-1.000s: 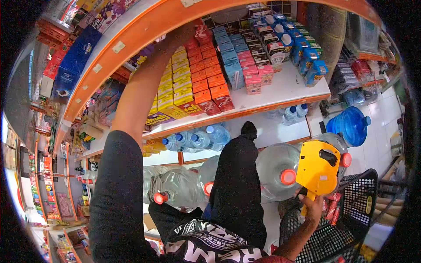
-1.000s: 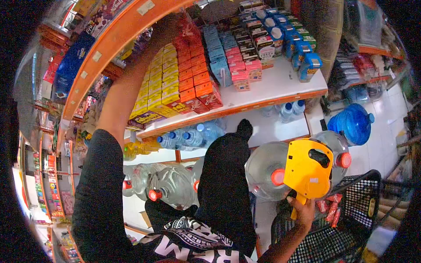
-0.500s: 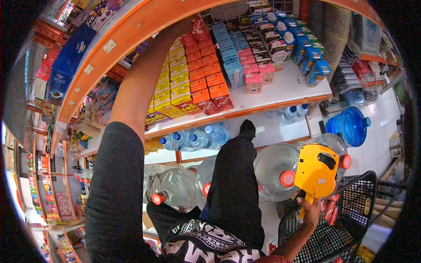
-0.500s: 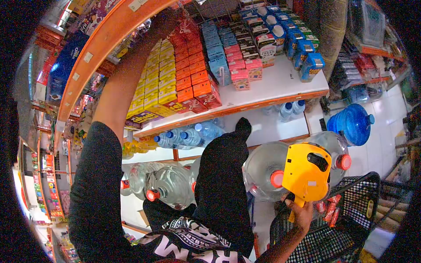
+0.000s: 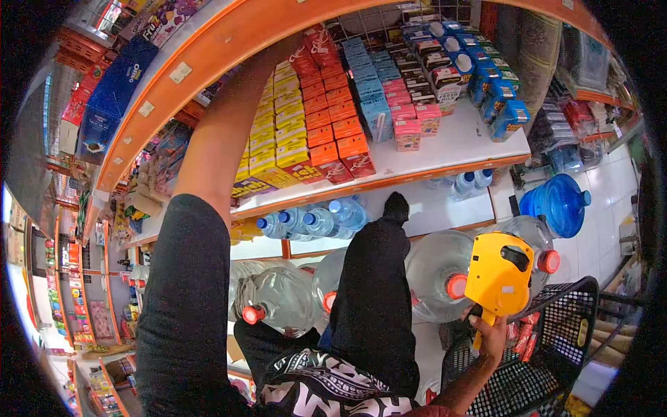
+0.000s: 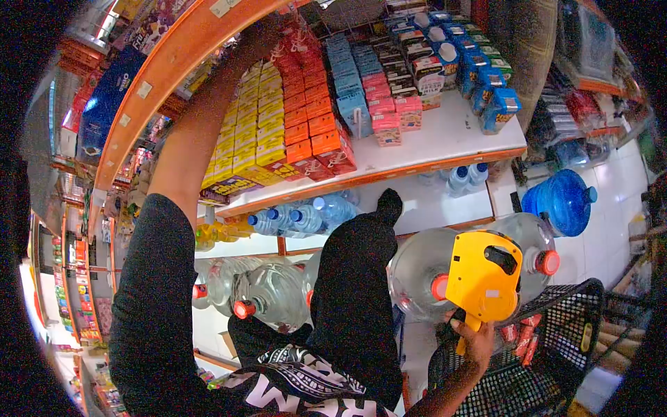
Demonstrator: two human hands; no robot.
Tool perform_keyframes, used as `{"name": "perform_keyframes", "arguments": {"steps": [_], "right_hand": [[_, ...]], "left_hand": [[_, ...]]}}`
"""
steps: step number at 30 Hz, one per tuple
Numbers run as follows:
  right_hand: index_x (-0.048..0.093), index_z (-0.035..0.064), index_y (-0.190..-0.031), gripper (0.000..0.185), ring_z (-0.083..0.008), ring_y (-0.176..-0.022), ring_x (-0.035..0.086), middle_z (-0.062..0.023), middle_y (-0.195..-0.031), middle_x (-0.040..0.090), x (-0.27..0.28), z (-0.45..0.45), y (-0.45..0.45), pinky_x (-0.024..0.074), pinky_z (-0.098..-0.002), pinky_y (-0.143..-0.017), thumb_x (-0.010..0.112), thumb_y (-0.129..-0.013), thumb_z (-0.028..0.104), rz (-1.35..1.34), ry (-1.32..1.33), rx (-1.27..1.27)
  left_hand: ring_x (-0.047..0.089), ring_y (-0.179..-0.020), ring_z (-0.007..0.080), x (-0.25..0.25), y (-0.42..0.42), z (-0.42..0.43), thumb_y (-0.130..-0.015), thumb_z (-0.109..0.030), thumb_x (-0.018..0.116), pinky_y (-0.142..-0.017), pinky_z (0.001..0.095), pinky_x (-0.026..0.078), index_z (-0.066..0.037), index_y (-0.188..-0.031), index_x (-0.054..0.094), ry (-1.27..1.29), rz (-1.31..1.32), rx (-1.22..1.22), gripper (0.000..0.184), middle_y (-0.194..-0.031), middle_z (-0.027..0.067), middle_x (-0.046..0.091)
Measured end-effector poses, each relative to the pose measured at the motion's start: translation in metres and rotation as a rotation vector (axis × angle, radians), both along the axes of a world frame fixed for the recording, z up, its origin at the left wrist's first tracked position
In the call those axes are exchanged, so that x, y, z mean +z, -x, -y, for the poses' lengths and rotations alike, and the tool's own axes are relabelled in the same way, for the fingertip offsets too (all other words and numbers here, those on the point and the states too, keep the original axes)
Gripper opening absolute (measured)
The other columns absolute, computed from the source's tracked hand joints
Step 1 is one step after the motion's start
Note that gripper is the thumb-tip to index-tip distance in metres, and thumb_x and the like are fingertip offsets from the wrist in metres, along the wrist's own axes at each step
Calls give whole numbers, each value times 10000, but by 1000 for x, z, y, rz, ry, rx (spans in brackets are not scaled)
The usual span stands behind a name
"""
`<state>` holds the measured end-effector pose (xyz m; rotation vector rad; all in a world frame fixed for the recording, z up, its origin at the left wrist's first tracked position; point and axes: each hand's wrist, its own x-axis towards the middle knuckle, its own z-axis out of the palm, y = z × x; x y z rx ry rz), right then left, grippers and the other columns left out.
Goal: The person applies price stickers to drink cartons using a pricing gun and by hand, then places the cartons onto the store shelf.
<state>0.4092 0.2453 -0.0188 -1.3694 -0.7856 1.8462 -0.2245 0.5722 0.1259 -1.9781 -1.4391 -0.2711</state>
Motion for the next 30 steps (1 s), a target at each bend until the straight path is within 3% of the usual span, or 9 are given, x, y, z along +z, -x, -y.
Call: {"name": "perform_keyframes", "arguments": {"steps": [4, 8, 9, 12, 16, 21, 25, 28, 30], "right_hand": [[502, -13, -1064, 451, -232, -752, 614, -119, -843, 628, 1, 0, 0, 486, -328, -723, 614, -627, -29, -13, -6, -8], [500, -11, -1062, 450, -231, -756, 613, -118, -840, 626, 0, 0, 0, 486, -329, -726, 615, -627, -31, -42, -28, -8], [500, -11, -1062, 451, -231, -758, 613, -118, -839, 625, 0, 0, -1, 485, -329, -727, 615, -627, -32, -48, -39, 2], [499, -10, -1062, 452, -230, -764, 611, -116, -839, 624, 0, 0, -1, 483, -328, -730, 616, -626, -33, -50, -41, 12], [498, -10, -1061, 454, -229, -769, 609, -112, -840, 622, 4, -2, 2, 479, -325, -738, 617, -623, -33, -39, -22, 12], [500, -7, -1060, 456, -220, -777, 608, -106, -843, 623, -2, 0, -1, 469, -312, -751, 622, -621, -24, -13, -44, 24], [474, -6, -1064, 464, -220, -759, 600, -99, -836, 605, 2, 5, 0, 470, -311, -714, 616, -622, -16, 19, -80, 23], [459, -11, -1079, 478, -225, -766, 600, -99, -847, 597, 12, 9, 3, 475, -316, -716, 612, -626, -13, 21, -105, 24], [457, -19, -1106, 498, -231, -802, 606, -104, -877, 599, 18, 13, 3, 481, -323, -758, 614, -634, -11, -7, -121, 30]], "left_hand": [[549, -520, 175, 9, -14, 13, -872, -378, 492, -524, 333, 454, -63, -775, 571, 214, 301, 253, 339, -543, 57, 506], [559, -577, 176, 6, -12, 11, -874, -388, 480, -576, 344, 466, -54, -807, 574, 265, 458, 333, 353, -590, 65, 527], [559, -577, 176, 3, -12, 9, -874, -388, 480, -576, 344, 466, -54, -807, 574, 266, 458, 333, 353, -590, 65, 527], [578, -657, 221, -6, -11, 2, -871, -357, 484, -639, 390, 465, -45, -861, 591, -185, 258, -106, 330, -682, 96, 568], [587, -779, 277, -4, 2, 0, -847, -335, 518, -723, 426, 451, -57, -945, 608, -40, -99, -25, 308, -813, 133, 601], [585, -847, 320, -18, -11, 5, -827, -339, 543, -779, 436, 450, -86, -1016, 605, 49, 268, 229, 322, -915, 174, 608], [549, -963, 327, -3, -49, 49, -824, -324, 555, -866, 447, 413, -112, -1101, 564, -13, 133, 190, 350, -1032, 178, 576], [477, -1075, 336, 1, -94, 100, -825, -275, 561, -927, 466, 364, -115, -1148, 522, -227, 139, 129, 363, -1147, 166, 515], [483, -1046, 322, 5, -120, 149, -757, -179, 596, -915, 469, 333, -99, -1082, 537, -106, 283, -46, 339, -1109, 138, 524]]}}
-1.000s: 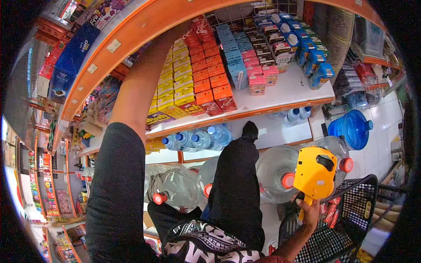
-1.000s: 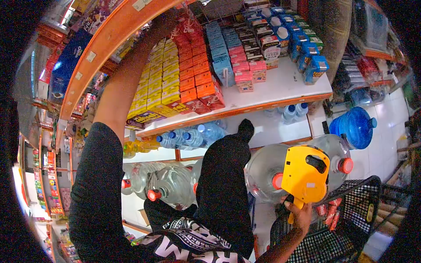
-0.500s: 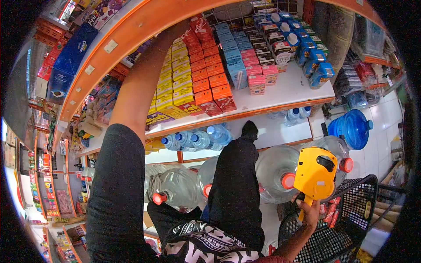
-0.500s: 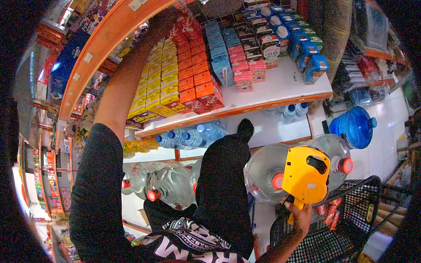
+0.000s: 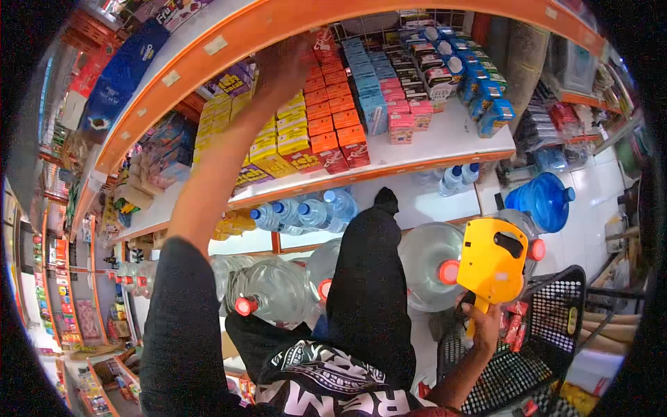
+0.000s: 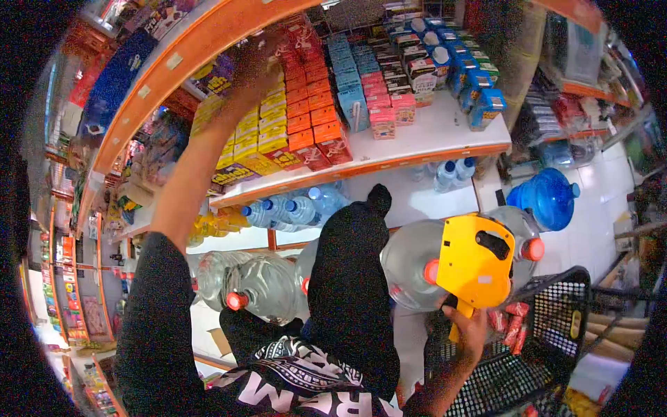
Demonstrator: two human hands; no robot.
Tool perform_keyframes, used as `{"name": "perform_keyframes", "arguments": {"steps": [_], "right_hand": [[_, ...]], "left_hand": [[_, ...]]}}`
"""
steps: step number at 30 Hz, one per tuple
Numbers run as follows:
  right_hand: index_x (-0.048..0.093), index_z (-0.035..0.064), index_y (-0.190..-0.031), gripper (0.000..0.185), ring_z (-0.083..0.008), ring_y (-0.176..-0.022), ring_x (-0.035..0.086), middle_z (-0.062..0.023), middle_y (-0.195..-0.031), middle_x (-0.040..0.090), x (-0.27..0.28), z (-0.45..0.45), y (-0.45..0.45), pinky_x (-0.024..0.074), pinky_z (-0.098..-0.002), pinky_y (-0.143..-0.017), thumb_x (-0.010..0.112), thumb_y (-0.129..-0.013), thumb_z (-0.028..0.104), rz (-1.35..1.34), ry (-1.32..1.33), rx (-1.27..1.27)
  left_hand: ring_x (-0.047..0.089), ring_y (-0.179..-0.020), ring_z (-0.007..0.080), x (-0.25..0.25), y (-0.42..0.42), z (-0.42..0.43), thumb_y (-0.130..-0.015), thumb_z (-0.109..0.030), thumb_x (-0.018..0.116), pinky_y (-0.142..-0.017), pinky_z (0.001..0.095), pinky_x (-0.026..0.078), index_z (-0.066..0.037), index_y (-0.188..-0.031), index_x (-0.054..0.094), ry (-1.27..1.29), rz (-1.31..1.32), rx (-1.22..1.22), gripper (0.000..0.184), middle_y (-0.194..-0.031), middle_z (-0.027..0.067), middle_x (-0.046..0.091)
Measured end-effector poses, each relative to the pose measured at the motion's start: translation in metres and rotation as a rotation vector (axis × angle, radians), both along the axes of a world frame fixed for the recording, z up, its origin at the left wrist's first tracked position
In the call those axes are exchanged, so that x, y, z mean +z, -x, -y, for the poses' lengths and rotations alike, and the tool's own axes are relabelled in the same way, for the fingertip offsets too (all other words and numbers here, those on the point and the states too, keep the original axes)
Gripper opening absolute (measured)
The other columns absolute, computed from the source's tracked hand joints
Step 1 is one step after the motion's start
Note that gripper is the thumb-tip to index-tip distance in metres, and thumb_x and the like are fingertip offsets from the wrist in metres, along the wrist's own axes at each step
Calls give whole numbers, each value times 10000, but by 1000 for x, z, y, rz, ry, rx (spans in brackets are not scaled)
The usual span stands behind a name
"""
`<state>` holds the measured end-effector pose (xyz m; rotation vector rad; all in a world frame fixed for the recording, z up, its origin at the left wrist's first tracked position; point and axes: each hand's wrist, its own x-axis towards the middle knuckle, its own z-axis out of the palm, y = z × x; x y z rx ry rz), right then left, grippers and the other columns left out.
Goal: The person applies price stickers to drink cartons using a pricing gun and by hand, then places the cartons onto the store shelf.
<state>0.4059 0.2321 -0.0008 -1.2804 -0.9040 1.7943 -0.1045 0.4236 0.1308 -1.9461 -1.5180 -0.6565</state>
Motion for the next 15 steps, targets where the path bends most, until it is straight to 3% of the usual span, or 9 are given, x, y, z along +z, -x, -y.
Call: {"name": "perform_keyframes", "arguments": {"steps": [2, 4, 6, 8, 10, 12, 15], "right_hand": [[450, -21, -1124, 505, -238, -821, 606, -108, -897, 597, -15, 7, -3, 481, -335, -776, 612, -646, -7, 35, -30, -20], [436, -26, -1161, 521, -253, -860, 607, -116, -935, 594, -30, 18, -9, 481, -359, -814, 609, -670, 0, 91, -70, -56], [493, 5, -1099, 442, -211, -761, 585, -76, -942, 588, -16, 25, 9, 454, -307, -730, 633, -682, 43, -49, -42, -144], [445, -16, -1161, 429, -289, -883, 601, -141, -979, 582, 12, 28, 20, 491, -420, -810, 581, -758, 46, -284, -35, -41], [475, -4, -1092, 341, -253, -813, 609, -125, -910, 587, 15, 31, 21, 514, -385, -734, 582, -790, 114, -201, -46, -129], [493, 12, -1016, 278, -217, -733, 603, -101, -834, 581, 12, 32, 8, 519, -352, -637, 574, -817, 188, -406, -5, -110], [496, 20, -983, 286, -195, -685, 594, -80, -790, 573, 9, 38, 6, 508, -330, -577, 560, -838, 258, -265, -166, -128]], "left_hand": [[464, -1072, 304, -8, -23, 57, -740, -151, 614, -917, 468, 322, -130, -1081, 545, 64, -85, 120, 349, -1138, 112, 510], [442, -1093, 294, -6, -50, 126, -735, -123, 621, -916, 456, 319, -141, -1069, 557, 161, 16, 35, 340, -1161, 102, 495], [430, -1110, 293, -12, -64, 188, -721, -100, 626, -923, 448, 316, -128, -1069, 563, 284, 76, 85, 355, -1171, 103, 494], [449, -1096, 295, -34, -60, 247, -731, -91, 623, -942, 427, 308, -109, -1085, 560, 339, 68, 183, 360, -1174, 105, 496], [465, -1083, 293, -53, -54, 300, -745, -64, 609, -941, 406, 318, -84, -1065, 577, 294, 240, 208, 323, -1154, 110, 508], [472, -1071, 290, -67, -48, 350, -764, -46, 593, -941, 383, 328, -64, -1016, 604, 313, 414, 247, 253, -1123, 125, 518], [491, -1042, 243, -88, -45, 415, -795, -13, 563, -823, 327, 418, -49, -976, 621, 264, 672, 457, 194, -1088, 114, 531]]}}
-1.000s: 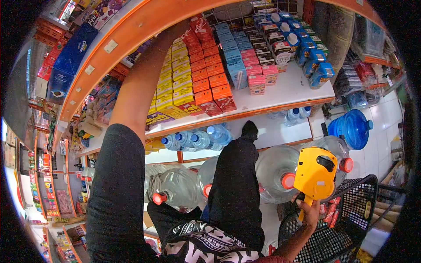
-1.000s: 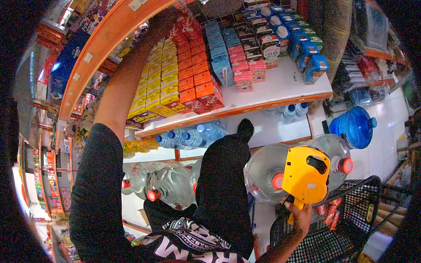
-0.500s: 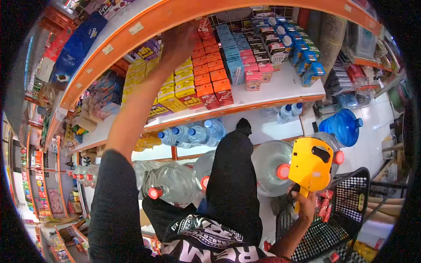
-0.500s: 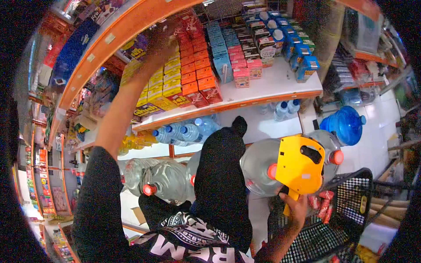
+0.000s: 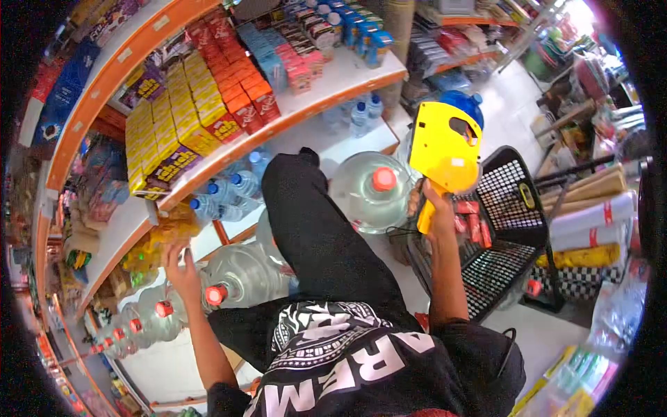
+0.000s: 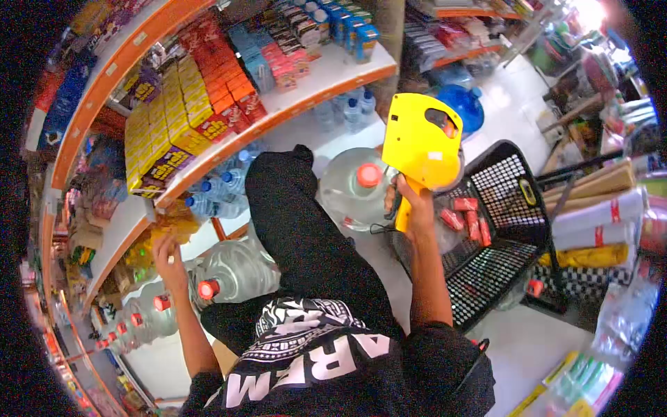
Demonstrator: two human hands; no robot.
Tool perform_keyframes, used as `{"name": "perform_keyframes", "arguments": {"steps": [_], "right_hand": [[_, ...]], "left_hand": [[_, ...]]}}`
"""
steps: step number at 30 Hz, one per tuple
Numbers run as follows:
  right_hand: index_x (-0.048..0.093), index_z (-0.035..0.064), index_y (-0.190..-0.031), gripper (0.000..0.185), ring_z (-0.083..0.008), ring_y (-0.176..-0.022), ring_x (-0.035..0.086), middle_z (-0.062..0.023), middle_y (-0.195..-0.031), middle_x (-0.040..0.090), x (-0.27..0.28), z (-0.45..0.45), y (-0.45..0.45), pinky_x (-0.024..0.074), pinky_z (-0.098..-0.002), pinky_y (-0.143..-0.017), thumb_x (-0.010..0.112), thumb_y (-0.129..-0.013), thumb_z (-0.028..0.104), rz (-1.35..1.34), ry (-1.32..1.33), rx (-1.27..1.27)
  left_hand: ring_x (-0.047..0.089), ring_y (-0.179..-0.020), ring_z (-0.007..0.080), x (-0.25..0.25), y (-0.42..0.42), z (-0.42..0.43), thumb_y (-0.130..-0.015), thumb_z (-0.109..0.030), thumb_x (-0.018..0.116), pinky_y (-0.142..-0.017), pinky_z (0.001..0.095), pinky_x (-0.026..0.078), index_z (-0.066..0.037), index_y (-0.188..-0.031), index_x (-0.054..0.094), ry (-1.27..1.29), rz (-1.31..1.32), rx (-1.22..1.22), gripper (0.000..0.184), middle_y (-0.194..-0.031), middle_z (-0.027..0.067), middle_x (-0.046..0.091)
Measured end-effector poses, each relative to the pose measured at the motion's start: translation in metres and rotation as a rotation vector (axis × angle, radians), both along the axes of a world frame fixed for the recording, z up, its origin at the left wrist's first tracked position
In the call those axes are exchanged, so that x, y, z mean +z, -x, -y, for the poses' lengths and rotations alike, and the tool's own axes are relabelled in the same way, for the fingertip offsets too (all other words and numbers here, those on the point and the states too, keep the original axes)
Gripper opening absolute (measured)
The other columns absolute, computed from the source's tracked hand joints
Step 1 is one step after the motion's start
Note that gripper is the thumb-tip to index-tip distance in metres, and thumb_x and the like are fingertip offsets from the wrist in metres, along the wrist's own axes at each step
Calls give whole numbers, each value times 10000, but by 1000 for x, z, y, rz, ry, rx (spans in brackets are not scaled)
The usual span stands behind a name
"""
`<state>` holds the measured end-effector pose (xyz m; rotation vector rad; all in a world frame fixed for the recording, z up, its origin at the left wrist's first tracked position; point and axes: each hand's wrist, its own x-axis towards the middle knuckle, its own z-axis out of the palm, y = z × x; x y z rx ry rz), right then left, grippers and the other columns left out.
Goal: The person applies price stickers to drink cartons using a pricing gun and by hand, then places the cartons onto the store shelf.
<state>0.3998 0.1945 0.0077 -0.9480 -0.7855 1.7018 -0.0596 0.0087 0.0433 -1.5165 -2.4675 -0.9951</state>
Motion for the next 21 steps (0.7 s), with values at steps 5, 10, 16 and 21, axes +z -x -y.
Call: {"name": "perform_keyframes", "arguments": {"steps": [5, 10, 16, 21], "right_hand": [[497, 16, -1013, 284, -206, -711, 605, -93, -821, 586, 19, 5, -2, 519, -339, -627, 542, -854, 247, 7, 12, -21], [496, 20, -1077, 285, -216, -765, 619, -106, -878, 605, -7, 3, -50, 519, -328, -723, 532, -866, 208, 219, 48, -203], [521, 45, -1047, 263, -188, -742, 622, -70, -876, 613, -1, 24, -118, 521, -307, -678, 588, -836, 187, 167, 81, -480], [548, 91, -1031, 250, -150, -695, 593, -12, -826, 594, -89, 55, -203, 510, -291, -672, 630, -813, 180, 177, 138, -817]], "left_hand": [[516, -998, 188, -23, -6, 39, -817, -1, 542, -710, 265, 459, -52, -976, 625, -76, 221, 124, 187, -1076, 86, 532], [528, -976, 176, -19, -25, 30, -820, -15, 548, -724, 270, 460, -58, -978, 628, -42, 201, 57, 182, -1083, 83, 528], [534, -976, 178, -45, -18, 22, -825, -35, 552, -738, 275, 460, -19, -974, 619, -58, 160, -71, 164, -1074, 92, 535], [532, -979, 203, -35, -27, 18, -829, -40, 546, -787, 290, 458, 11, -973, 612, 60, -20, -104, 167, -1071, 106, 535]]}}
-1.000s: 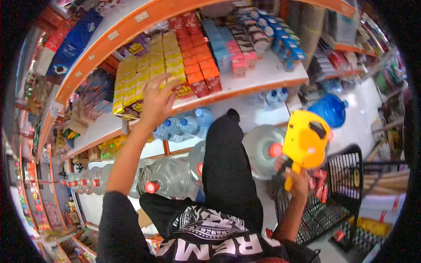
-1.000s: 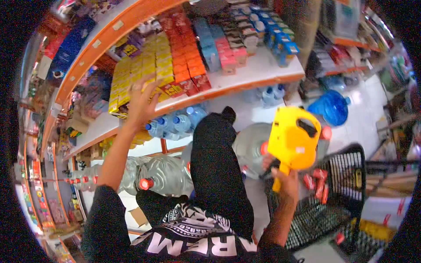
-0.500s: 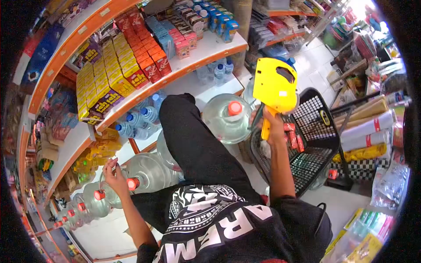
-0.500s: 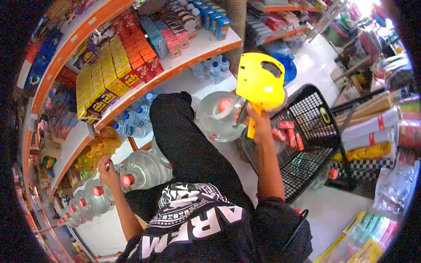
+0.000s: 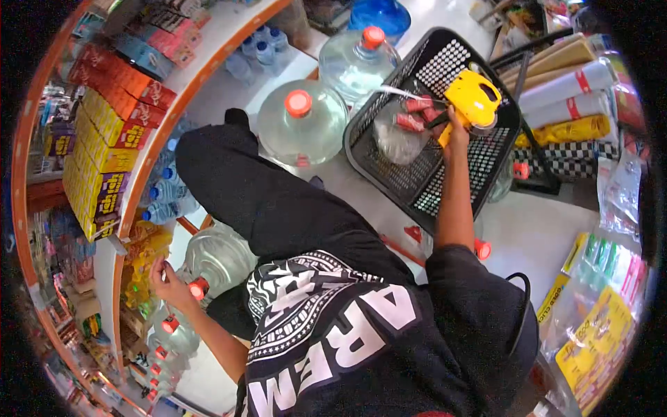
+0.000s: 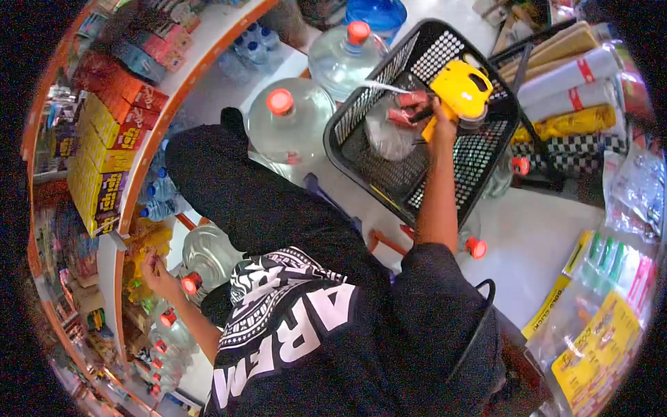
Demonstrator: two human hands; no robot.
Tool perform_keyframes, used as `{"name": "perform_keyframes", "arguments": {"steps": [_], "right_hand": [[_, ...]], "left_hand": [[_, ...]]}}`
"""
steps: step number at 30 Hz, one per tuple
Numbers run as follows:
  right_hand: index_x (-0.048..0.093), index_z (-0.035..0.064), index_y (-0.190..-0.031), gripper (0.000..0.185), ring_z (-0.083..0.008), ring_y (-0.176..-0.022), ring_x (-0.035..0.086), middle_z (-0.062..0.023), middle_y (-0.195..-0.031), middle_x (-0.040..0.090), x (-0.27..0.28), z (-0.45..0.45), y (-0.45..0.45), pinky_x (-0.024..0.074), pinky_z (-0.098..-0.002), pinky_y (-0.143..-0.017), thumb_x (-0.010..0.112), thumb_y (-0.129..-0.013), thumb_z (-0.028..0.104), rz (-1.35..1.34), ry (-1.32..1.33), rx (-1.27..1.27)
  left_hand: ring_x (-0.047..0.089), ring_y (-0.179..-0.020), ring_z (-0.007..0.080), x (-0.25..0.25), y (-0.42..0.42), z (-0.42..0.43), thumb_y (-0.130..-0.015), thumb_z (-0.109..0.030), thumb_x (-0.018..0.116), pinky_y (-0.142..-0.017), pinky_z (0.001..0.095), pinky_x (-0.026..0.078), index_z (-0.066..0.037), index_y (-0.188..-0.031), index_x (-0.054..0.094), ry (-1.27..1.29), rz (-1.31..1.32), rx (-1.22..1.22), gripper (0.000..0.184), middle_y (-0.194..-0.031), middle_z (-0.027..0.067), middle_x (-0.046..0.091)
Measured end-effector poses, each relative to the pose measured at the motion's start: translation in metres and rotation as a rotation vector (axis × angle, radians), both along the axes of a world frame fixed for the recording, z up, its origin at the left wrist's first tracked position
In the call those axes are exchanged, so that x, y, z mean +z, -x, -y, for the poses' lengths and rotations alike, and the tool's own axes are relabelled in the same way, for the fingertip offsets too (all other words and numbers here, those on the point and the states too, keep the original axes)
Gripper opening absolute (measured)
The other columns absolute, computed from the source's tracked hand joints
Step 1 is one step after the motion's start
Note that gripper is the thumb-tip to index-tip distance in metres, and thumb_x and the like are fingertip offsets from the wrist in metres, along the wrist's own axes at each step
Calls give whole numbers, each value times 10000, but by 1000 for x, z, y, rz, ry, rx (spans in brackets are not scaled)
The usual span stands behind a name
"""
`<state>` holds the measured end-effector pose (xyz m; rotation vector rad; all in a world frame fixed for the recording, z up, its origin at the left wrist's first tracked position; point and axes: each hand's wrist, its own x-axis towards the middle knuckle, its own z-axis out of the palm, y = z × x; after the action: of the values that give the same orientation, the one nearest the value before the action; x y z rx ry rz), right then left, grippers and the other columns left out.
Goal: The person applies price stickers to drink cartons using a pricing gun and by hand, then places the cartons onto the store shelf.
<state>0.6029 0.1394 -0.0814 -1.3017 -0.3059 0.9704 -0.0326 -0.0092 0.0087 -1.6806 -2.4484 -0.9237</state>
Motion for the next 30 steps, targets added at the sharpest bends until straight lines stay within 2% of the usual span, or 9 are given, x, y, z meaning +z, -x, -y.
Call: {"name": "perform_keyframes", "arguments": {"steps": [5, 8, 9, 12, 13, 16, 19, 24, 30], "right_hand": [[568, 125, -988, 215, -147, -654, 568, -4, -766, 571, -85, 25, -40, 505, -307, -637, 648, -801, 195, -48, -124, -261], [556, 69, -1026, 192, -166, -754, 602, -66, -912, 612, -182, 37, -81, 505, -300, -631, 581, -841, 114, -307, -174, -323], [556, 69, -1026, 192, -166, -754, 602, -66, -912, 612, -194, 34, -82, 505, -300, -631, 581, -841, 114, -311, -162, -326], [574, 116, -968, 232, -201, -747, 601, -32, -874, 619, -223, 16, -61, 516, -354, -676, 651, -797, 252, -368, -144, -477], [574, 116, -968, 232, -201, -747, 601, -32, -874, 619, -231, 11, -55, 516, -354, -676, 651, -797, 252, -374, -135, -478], [574, 111, -964, 268, -223, -762, 604, -42, -919, 628, -256, -10, -44, 514, -389, -649, 629, -805, 320, -275, 133, -523], [575, 120, -954, 273, -223, -734, 600, -36, -890, 625, -302, -30, -52, 500, -394, -599, 626, -802, 341, -391, 50, -446], [573, 129, -926, 254, -225, -699, 593, -14, -827, 615, -289, -49, -37, 477, -383, -540, 613, -808, 350, -548, 55, -259], [573, 145, -900, 212, -201, -660, 584, 1, -773, 601, -311, -67, -31, 472, -350, -540, 623, -803, 326, -479, 100, -388]], "left_hand": [[524, -987, 221, 1, -10, -12, -828, -31, 538, -836, 309, 439, 13, -976, 613, 119, 7, -39, 173, -1073, 114, 530], [517, -995, 231, 1, -27, -19, -826, -25, 534, -855, 323, 425, 25, -978, 608, 150, 141, 8, 177, -1071, 117, 528], [517, -995, 231, 2, -33, -21, -826, -25, 534, -855, 323, 425, 25, -978, 608, 162, 135, 9, 177, -1071, 117, 528], [509, -1004, 240, 6, -45, -31, -822, -25, 535, -826, 334, 430, 0, -990, 613, 280, 113, -12, 187, -1073, 124, 524], [509, -1004, 240, 6, -45, -33, -822, -25, 535, -826, 334, 430, 0, -990, 613, 288, 106, -10, 187, -1073, 124, 524], [508, -1006, 242, -2, -42, -32, -818, -27, 536, -803, 336, 439, -30, -1007, 611, 398, -63, -54, 204, -1072, 124, 522], [505, -1006, 242, -5, -45, -31, -810, -25, 541, -806, 338, 436, -43, -1018, 607, 467, -36, -20, 219, -1073, 123, 522], [545, -952, 255, -5, -58, -34, -796, 12, 523, -864, 353, 418, -5, -984, 599, 516, 18, -7, 204, -1002, 133, 591], [554, -936, 241, -18, -48, -27, -792, 21, 523, -820, 330, 445, -9, -1008, 579, 535, -19, -42, 226, -977, 125, 589]]}}
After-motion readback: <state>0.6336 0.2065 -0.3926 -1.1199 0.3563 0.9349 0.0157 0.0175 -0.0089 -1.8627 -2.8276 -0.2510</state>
